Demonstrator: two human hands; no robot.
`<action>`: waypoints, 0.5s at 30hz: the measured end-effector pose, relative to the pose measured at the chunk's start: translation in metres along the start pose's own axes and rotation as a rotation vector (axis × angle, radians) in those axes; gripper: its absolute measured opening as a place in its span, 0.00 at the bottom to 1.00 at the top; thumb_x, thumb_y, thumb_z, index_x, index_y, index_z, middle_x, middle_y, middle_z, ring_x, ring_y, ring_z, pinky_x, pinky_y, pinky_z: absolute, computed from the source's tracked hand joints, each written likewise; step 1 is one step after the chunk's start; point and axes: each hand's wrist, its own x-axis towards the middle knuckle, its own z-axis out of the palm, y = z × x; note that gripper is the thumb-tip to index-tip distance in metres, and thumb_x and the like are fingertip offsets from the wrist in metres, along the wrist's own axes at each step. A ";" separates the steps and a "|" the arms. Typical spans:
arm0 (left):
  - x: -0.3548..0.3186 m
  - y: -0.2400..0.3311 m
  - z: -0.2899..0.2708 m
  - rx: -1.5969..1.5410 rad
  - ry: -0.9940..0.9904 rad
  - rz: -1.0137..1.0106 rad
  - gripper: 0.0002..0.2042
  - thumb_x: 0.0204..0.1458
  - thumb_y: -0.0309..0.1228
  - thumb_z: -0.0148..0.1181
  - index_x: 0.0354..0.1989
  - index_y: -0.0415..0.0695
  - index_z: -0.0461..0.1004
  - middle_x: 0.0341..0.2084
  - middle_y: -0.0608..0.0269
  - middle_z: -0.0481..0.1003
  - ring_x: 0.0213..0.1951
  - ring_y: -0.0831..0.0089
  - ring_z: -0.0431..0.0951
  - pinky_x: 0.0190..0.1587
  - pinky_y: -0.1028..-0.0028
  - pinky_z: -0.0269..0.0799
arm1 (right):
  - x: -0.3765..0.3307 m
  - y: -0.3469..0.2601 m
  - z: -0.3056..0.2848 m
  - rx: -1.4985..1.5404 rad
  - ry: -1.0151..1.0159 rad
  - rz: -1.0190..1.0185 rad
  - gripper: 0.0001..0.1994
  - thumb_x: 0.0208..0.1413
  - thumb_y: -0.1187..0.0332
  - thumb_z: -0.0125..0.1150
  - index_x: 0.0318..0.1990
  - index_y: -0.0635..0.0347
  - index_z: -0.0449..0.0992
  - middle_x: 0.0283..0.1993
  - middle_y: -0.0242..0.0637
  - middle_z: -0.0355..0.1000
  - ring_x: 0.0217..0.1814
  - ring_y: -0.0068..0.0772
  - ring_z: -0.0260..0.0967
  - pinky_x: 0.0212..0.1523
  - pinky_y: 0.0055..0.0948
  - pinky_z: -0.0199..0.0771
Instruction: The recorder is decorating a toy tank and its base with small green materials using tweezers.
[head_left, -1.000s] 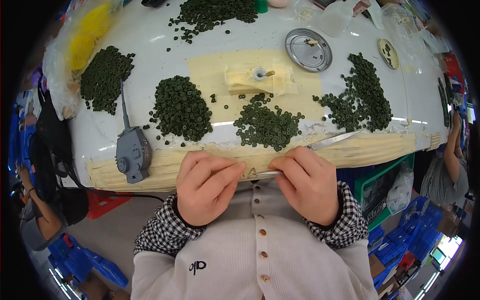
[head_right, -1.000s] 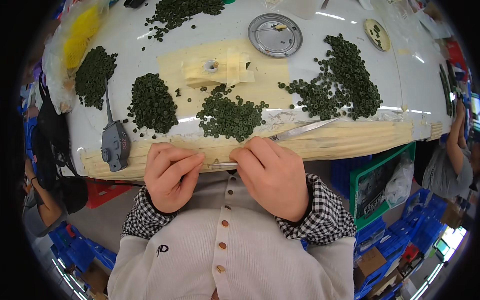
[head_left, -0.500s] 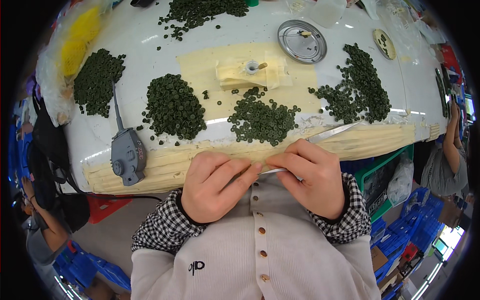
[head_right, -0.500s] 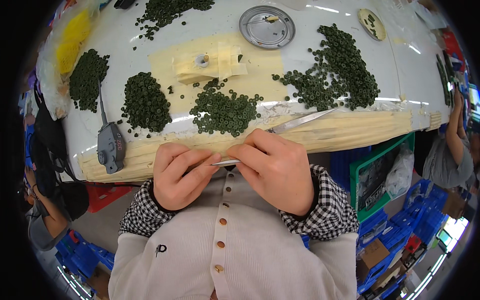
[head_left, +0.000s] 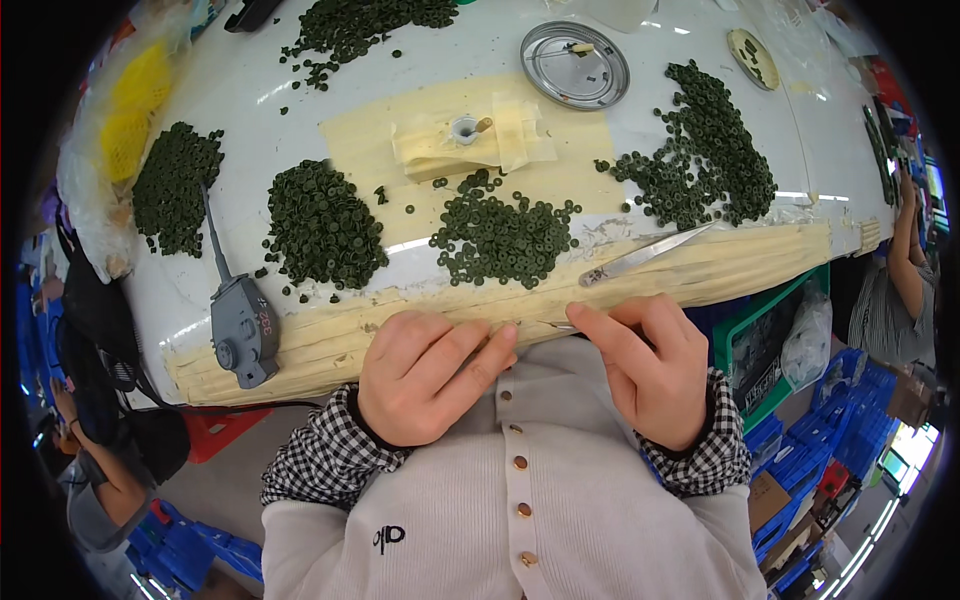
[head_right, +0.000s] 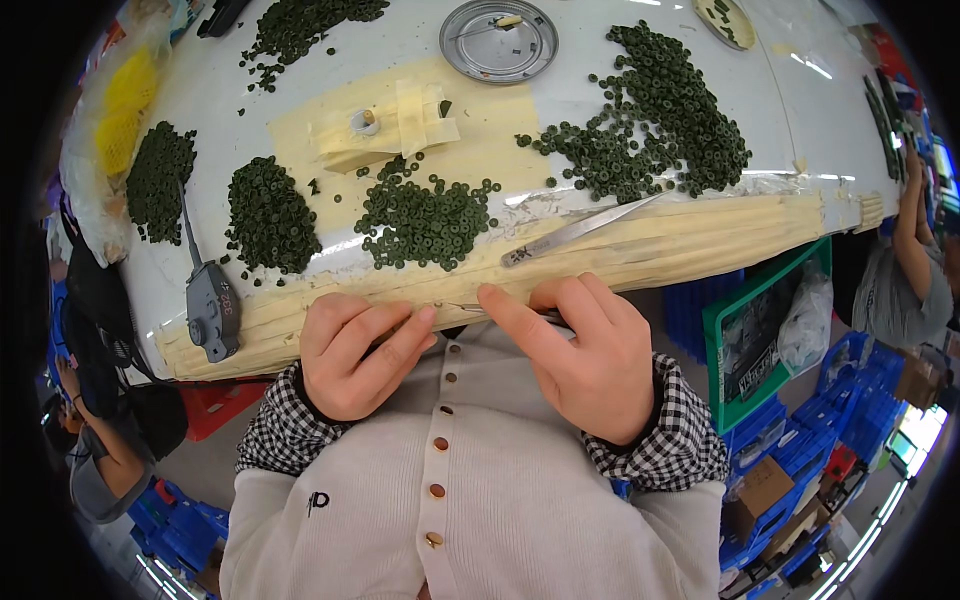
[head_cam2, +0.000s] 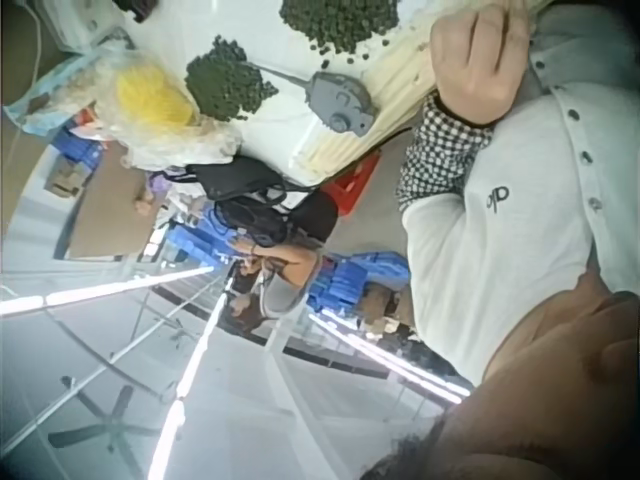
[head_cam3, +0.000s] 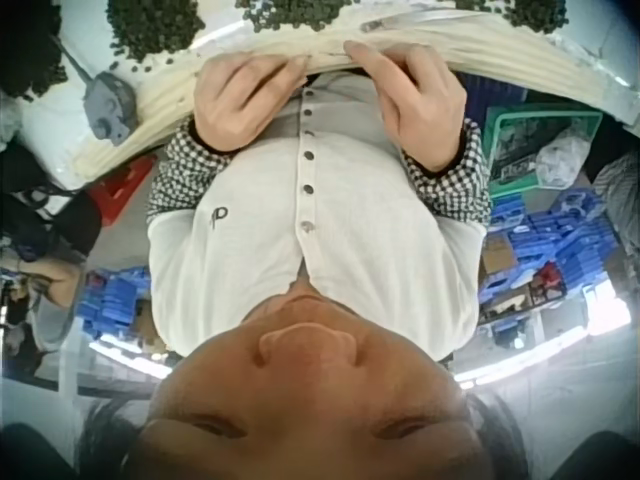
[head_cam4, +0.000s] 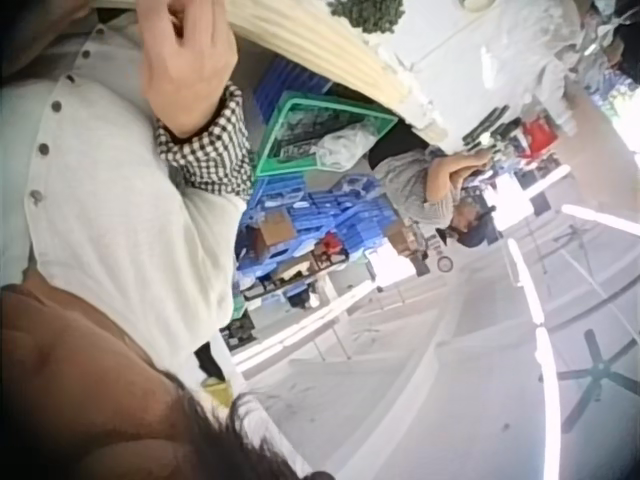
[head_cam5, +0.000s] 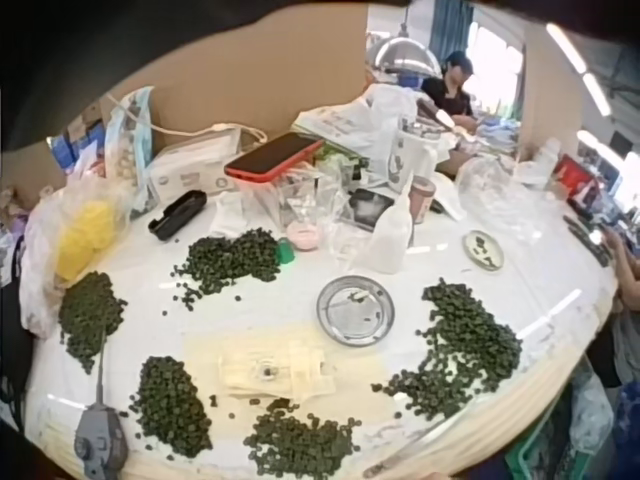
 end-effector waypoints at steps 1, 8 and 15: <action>0.001 0.000 0.001 0.008 0.011 0.018 0.15 0.44 0.31 0.68 0.42 0.41 0.80 0.32 0.65 0.75 0.31 0.71 0.72 0.31 0.73 0.69 | -0.002 0.000 0.002 0.018 0.012 0.009 0.24 0.40 0.76 0.60 0.50 0.54 0.78 0.32 0.34 0.66 0.32 0.34 0.70 0.29 0.30 0.72; 0.002 0.000 0.001 0.035 0.001 0.026 0.15 0.45 0.31 0.69 0.42 0.41 0.81 0.32 0.65 0.75 0.31 0.71 0.72 0.30 0.73 0.70 | 0.002 0.000 0.007 0.005 0.012 -0.002 0.25 0.39 0.76 0.60 0.50 0.53 0.79 0.34 0.35 0.66 0.31 0.31 0.70 0.28 0.26 0.72; 0.001 -0.001 0.003 0.055 -0.023 0.047 0.14 0.45 0.30 0.69 0.41 0.41 0.81 0.32 0.66 0.75 0.31 0.72 0.72 0.30 0.74 0.70 | 0.002 0.003 0.007 -0.004 -0.005 -0.030 0.23 0.40 0.74 0.60 0.50 0.53 0.80 0.34 0.34 0.66 0.31 0.29 0.70 0.28 0.25 0.73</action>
